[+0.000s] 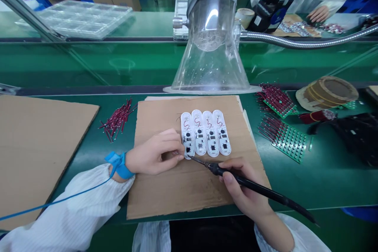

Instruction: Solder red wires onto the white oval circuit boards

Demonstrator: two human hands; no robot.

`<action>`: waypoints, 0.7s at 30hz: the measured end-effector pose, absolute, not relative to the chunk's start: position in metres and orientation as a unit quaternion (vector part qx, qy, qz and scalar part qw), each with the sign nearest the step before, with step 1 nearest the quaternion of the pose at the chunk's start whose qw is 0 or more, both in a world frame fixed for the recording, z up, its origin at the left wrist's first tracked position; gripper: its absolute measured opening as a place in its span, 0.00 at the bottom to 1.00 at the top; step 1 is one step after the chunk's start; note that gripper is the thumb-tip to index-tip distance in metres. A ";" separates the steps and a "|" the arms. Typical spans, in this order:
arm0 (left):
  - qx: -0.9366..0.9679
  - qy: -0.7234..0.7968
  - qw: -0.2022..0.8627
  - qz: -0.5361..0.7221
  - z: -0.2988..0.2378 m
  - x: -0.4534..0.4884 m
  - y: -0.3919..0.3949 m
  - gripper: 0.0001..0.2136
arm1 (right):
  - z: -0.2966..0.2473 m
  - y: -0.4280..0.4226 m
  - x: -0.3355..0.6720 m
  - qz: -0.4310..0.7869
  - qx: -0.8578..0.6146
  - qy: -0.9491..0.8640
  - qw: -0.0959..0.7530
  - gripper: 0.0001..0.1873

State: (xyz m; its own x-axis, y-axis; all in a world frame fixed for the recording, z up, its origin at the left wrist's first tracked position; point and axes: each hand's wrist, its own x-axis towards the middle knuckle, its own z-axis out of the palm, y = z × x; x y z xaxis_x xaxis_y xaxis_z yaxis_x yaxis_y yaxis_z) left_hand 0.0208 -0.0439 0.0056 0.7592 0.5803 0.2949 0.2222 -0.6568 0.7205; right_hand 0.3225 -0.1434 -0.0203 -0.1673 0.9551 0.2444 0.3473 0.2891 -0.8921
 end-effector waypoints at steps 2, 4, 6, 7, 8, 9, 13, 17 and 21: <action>0.871 0.228 0.347 0.262 0.006 0.020 -0.043 0.06 | -0.023 -0.145 0.323 0.355 -0.483 -0.670 0.438 0.05; 0.869 0.228 0.352 0.264 0.006 0.019 -0.043 0.06 | -0.024 -0.146 0.324 0.357 -0.484 -0.666 0.442 0.05; 0.867 0.226 0.356 0.266 0.006 0.019 -0.043 0.06 | -0.023 -0.145 0.323 0.361 -0.479 -0.672 0.434 0.05; 0.867 0.225 0.357 0.266 0.006 0.019 -0.043 0.06 | -0.021 -0.144 0.323 0.363 -0.477 -0.676 0.428 0.05; 0.867 0.223 0.358 0.266 0.005 0.020 -0.044 0.06 | -0.020 -0.144 0.323 0.365 -0.474 -0.681 0.423 0.04; 0.867 0.223 0.357 0.265 0.005 0.021 -0.044 0.06 | -0.020 -0.143 0.323 0.366 -0.472 -0.685 0.418 0.04; 0.868 0.232 0.355 0.259 0.007 0.020 -0.043 0.06 | -0.022 -0.146 0.323 0.368 -0.472 -0.675 0.432 0.06; 0.855 0.307 0.345 0.236 0.015 0.006 -0.039 0.06 | -0.026 -0.148 0.321 0.336 -0.480 -0.595 0.550 0.09; 0.791 0.464 0.306 0.257 0.016 -0.019 -0.042 0.07 | -0.024 -0.139 0.339 0.257 -0.470 -0.606 0.588 0.11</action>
State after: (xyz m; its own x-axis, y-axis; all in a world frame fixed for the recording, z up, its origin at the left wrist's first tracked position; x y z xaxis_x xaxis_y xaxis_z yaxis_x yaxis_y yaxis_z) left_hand -0.0193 -0.0417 0.0157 0.4374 0.8910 0.1220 0.5774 -0.3822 0.7214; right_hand 0.3392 -0.1393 -0.0242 0.1335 0.8717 0.4715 0.2676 0.4264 -0.8640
